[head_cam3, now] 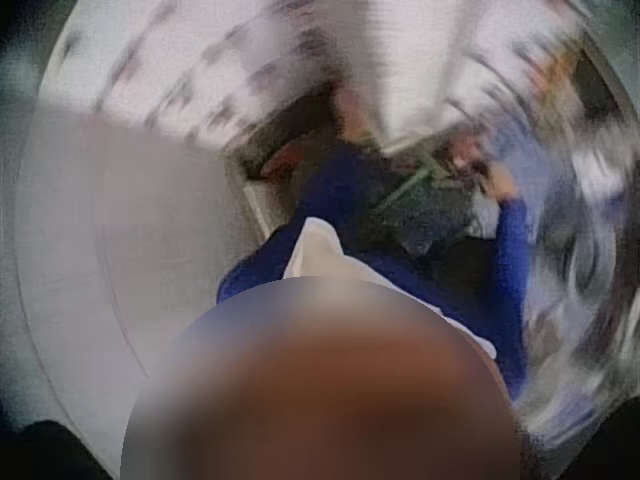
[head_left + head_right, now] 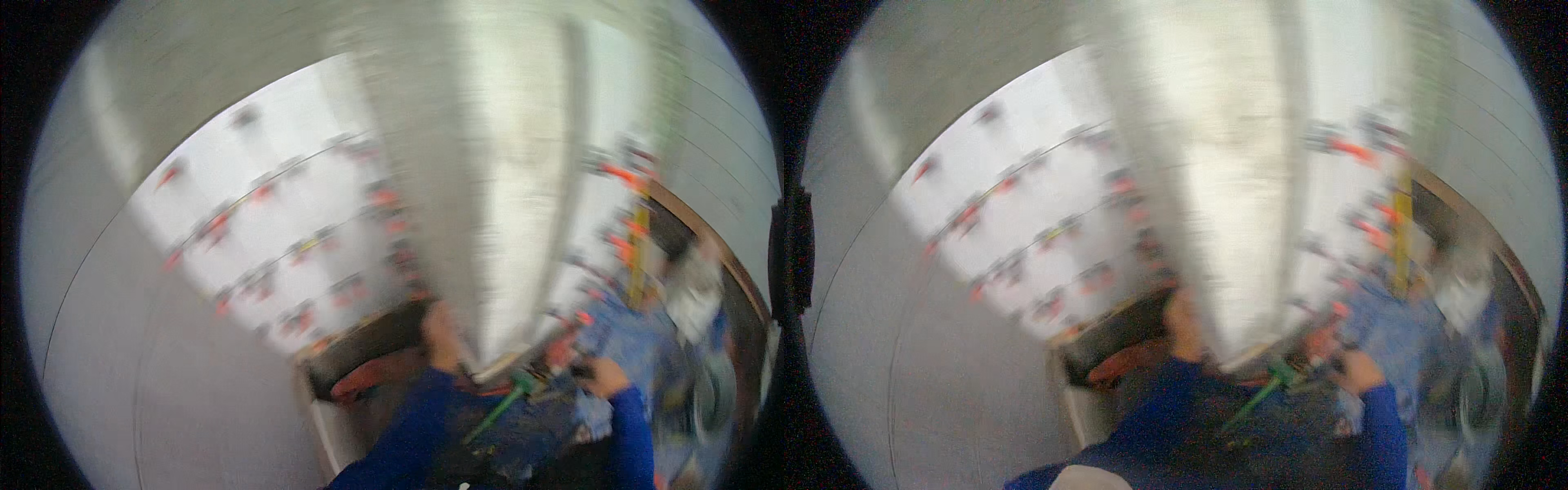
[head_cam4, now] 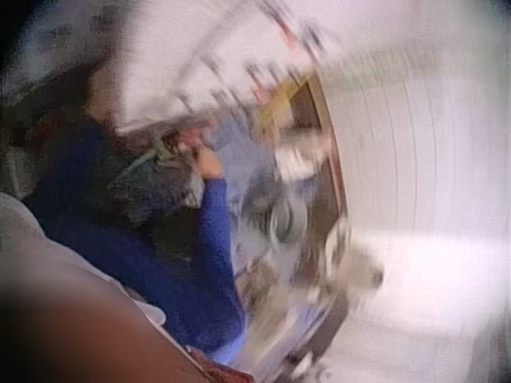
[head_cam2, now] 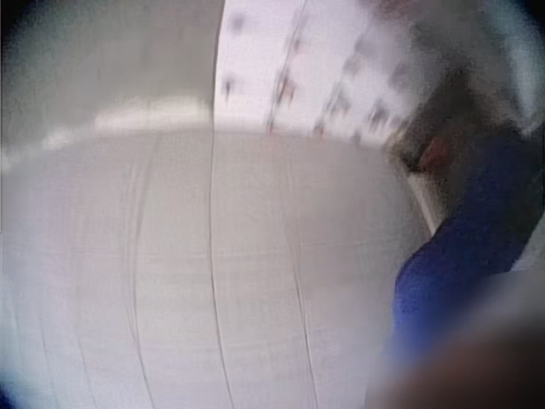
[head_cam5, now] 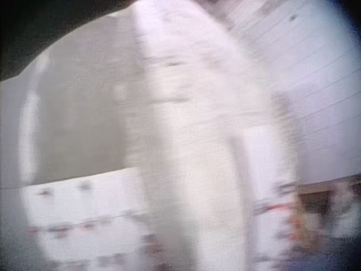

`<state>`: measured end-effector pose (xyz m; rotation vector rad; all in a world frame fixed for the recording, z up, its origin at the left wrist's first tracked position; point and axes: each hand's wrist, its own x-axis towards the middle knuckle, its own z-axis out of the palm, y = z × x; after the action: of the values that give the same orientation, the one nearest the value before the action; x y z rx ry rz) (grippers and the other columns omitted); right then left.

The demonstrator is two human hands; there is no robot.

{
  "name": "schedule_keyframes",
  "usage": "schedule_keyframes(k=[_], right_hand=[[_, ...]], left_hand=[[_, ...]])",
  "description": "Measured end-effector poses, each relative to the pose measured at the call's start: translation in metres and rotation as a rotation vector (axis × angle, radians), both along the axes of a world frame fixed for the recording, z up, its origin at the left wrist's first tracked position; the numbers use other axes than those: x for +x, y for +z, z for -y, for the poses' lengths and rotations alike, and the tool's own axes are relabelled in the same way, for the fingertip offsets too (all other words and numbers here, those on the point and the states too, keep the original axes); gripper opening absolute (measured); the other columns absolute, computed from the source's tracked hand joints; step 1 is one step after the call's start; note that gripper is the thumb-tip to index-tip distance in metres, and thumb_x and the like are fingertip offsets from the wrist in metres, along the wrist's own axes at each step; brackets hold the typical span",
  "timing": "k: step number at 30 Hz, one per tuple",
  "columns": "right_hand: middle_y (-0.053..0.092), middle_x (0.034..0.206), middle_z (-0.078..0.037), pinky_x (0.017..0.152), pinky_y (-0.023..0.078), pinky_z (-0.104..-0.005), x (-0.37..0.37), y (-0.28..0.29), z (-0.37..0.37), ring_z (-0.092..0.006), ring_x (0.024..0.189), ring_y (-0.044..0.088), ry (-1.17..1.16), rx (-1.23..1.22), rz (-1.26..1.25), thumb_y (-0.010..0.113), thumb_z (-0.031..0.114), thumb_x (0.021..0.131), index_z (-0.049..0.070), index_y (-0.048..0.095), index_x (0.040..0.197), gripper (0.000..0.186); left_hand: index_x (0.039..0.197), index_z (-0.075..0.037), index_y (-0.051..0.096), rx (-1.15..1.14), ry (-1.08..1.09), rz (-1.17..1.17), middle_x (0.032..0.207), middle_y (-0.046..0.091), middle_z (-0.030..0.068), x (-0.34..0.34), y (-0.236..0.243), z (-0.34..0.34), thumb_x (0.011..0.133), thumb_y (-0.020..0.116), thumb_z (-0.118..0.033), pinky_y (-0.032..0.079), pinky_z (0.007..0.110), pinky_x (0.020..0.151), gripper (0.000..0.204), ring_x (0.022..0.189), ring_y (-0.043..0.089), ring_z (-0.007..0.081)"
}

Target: The person installs white tiles on a wall using tile leveling clips and spacers, then applies grout to the joints with a grout float. They wipe excess grout from the tile surface and clean the tools in a bucket of water.

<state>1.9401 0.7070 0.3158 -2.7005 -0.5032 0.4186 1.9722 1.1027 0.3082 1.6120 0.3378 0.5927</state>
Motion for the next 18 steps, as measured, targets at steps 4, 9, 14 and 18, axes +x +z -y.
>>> schedule_keyframes(k=[4, 9, 14, 18], right_hand=[[0.072, 0.090, -0.022, 0.077, 0.055, -0.0508, 0.007, -0.022, 0.004, -0.0411, 0.089, 0.070, -0.001, -0.012, 0.115, 0.074, 0.030, 0.085, 0.004, 0.068, 0.121, 0.045], [0.072, 0.090, -0.022, 0.079, 0.055, -0.0530, 0.014, -0.027, 0.011, -0.0408, 0.089, 0.070, -0.017, -0.104, 0.076, 0.075, 0.035, 0.086, 0.006, 0.067, 0.125, 0.050], [0.072, 0.088, -0.022, 0.079, 0.057, -0.0521, 0.009, -0.015, 0.016, -0.0414, 0.088, 0.071, -0.030, -0.047, 0.076, 0.076, 0.030, 0.082, 0.000, 0.071, 0.105, 0.038], [0.072, 0.087, -0.024, 0.077, 0.058, -0.0524, 0.007, -0.016, 0.017, -0.0430, 0.087, 0.071, -0.052, -0.069, 0.094, 0.075, 0.028, 0.080, -0.001, 0.074, 0.092, 0.032]], left_hand=[[0.117, -0.003, 0.066, -0.699, -0.210, 0.208, 0.112, 0.066, 0.0063, 0.004, 0.021, 0.006, 0.103, 0.046, -0.035, 0.049, 0.036, 0.092, 0.041, 0.107, 0.062, 0.0198], [0.119, -0.004, 0.065, -0.638, -0.167, 0.228, 0.107, 0.064, 0.0033, 0.009, 0.032, 0.013, 0.104, 0.046, -0.038, 0.049, 0.033, 0.083, 0.041, 0.097, 0.061, 0.0169], [0.117, -0.003, 0.064, -0.460, -0.143, 0.254, 0.098, 0.061, 0.0006, 0.005, 0.023, 0.009, 0.102, 0.051, -0.033, 0.047, 0.028, 0.073, 0.036, 0.085, 0.058, 0.0122], [0.116, -0.003, 0.065, -0.326, -0.191, 0.344, 0.095, 0.062, 0.0017, 0.007, 0.012, 0.008, 0.103, 0.052, -0.030, 0.047, 0.031, 0.075, 0.033, 0.087, 0.058, 0.0143]])
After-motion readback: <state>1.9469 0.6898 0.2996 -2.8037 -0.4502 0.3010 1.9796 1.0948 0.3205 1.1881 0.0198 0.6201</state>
